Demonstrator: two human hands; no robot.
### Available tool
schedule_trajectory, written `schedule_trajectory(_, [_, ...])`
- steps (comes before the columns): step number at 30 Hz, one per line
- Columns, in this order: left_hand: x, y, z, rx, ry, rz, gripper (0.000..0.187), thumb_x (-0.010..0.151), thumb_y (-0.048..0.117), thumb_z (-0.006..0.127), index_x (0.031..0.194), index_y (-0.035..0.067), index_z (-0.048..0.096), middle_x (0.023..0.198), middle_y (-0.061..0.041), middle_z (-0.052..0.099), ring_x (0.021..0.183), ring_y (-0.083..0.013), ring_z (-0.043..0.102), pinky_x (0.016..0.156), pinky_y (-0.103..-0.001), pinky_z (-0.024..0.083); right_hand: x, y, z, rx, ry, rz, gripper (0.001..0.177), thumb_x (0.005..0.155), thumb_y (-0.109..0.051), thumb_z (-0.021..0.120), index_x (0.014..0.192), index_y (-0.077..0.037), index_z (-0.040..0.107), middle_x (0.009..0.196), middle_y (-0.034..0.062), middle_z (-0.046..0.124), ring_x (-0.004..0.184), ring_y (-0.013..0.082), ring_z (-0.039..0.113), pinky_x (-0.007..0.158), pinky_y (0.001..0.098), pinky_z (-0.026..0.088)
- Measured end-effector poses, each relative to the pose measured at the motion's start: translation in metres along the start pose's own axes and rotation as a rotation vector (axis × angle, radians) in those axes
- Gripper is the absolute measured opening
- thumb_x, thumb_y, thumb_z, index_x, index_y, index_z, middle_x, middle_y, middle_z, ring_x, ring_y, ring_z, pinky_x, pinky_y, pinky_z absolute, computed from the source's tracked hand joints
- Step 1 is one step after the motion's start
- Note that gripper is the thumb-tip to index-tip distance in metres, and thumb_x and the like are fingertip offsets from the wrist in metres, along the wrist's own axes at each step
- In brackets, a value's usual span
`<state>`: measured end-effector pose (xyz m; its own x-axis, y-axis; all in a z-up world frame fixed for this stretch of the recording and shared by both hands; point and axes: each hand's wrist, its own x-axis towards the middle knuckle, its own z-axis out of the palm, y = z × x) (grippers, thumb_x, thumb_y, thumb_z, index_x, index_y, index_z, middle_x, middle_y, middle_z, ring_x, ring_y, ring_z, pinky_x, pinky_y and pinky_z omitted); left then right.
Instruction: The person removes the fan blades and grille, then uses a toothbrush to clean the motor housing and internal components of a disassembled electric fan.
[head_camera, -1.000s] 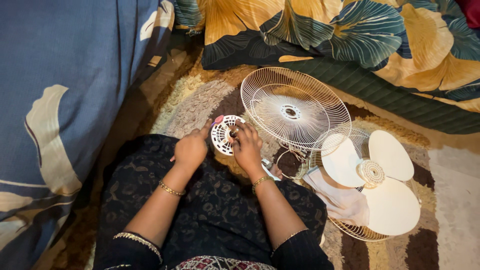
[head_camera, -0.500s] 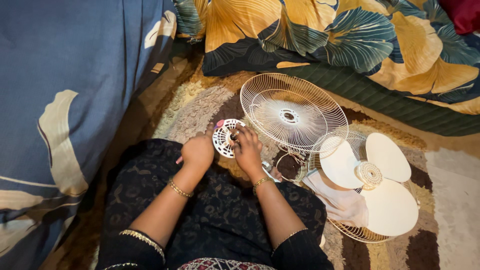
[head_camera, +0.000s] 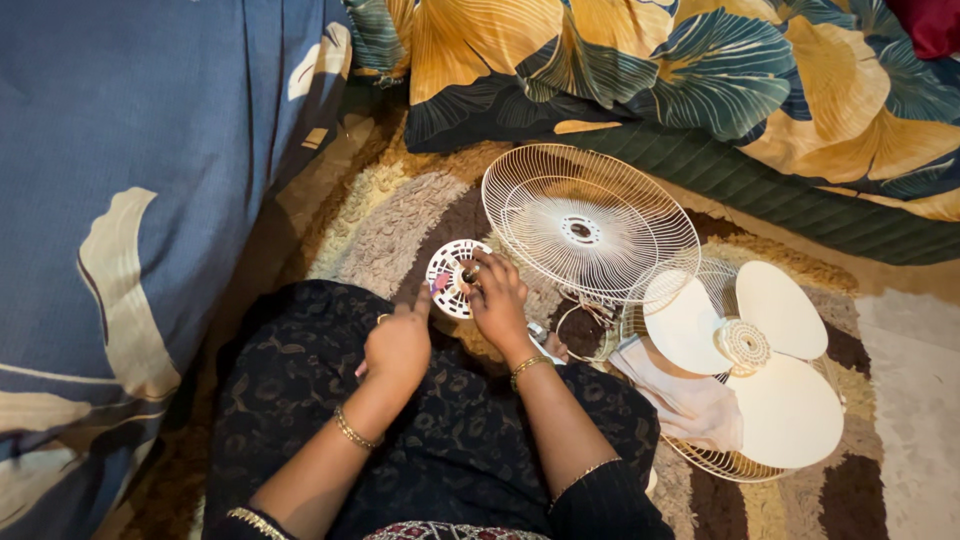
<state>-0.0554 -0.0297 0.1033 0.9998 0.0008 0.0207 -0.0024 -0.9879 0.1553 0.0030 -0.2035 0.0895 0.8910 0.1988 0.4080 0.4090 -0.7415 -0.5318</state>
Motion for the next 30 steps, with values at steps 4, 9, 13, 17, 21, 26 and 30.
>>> schedule_trajectory(4, [-0.015,0.008,-0.004,0.037,-0.100,0.010,0.067,0.093,0.010,0.052,0.156,0.024,0.038,0.098,-0.011,0.065,0.079,-0.0288,0.072,0.059,-0.041,0.062,0.001,0.000,0.000,-0.007,0.003,-0.006,0.047,0.084,-0.012,0.067,0.130,-0.021,0.065,0.149,0.0018,0.055,0.143,0.0302,0.041,0.112,0.0505,0.031])
schedule_trajectory(9, [-0.020,0.007,-0.002,0.048,-0.082,0.044,0.065,0.092,0.009,0.053,0.155,0.021,0.040,0.100,-0.010,0.065,0.081,-0.0276,0.072,0.059,-0.039,0.062,0.002,0.009,0.005,0.040,-0.014,0.046,0.044,0.081,-0.016,0.074,0.125,-0.019,0.069,0.145,0.0004,0.055,0.139,0.0308,0.041,0.110,0.0503,0.030])
schedule_trajectory(13, [-0.024,0.010,-0.002,0.057,-0.138,0.093,0.069,0.089,0.008,0.055,0.155,0.020,0.040,0.101,-0.010,0.064,0.082,-0.0269,0.071,0.059,-0.039,0.062,0.007,0.034,0.006,0.312,0.028,0.029,0.054,0.075,-0.001,0.062,0.126,-0.015,0.071,0.142,0.0045,0.062,0.142,0.0294,0.044,0.119,0.0438,0.033])
schedule_trajectory(17, [-0.027,0.013,-0.001,0.001,-0.074,0.098,0.069,0.088,0.008,0.057,0.154,0.021,0.041,0.101,-0.010,0.065,0.081,-0.0276,0.071,0.060,-0.038,0.061,0.009,0.038,0.004,0.894,-0.002,0.388,0.055,0.076,0.006,0.053,0.127,-0.007,0.069,0.135,0.0095,0.064,0.119,0.0241,0.052,0.102,0.0349,0.042])
schedule_trajectory(21, [-0.022,0.018,0.004,-0.007,-0.091,0.150,0.067,0.091,0.007,0.055,0.155,0.021,0.041,0.101,-0.010,0.065,0.080,-0.0288,0.072,0.059,-0.038,0.061,0.012,0.035,0.000,1.047,0.010,0.439,0.054,0.075,0.009,0.048,0.124,0.000,0.067,0.128,0.0076,0.069,0.111,0.0134,0.062,0.097,0.0253,0.048])
schedule_trajectory(26, [-0.011,0.047,0.024,-0.098,-0.069,0.229,0.068,0.088,0.008,0.056,0.155,0.020,0.042,0.100,-0.012,0.067,0.079,-0.0296,0.071,0.060,-0.040,0.061,0.014,0.031,-0.001,1.145,0.015,0.505,0.045,0.079,0.008,0.047,0.118,-0.003,0.068,0.125,0.0070,0.070,0.107,0.0131,0.065,0.083,0.0257,0.052])
schedule_trajectory(30, [-0.001,0.060,0.039,-0.228,0.003,0.211,0.066,0.089,0.008,0.056,0.152,0.023,0.046,0.100,-0.013,0.068,0.078,-0.0319,0.071,0.062,-0.043,0.060,0.014,0.027,-0.002,0.971,0.014,0.544,0.025,0.096,-0.009,0.057,0.118,-0.005,0.068,0.124,0.0077,0.069,0.105,0.0093,0.061,0.073,0.0245,0.048])
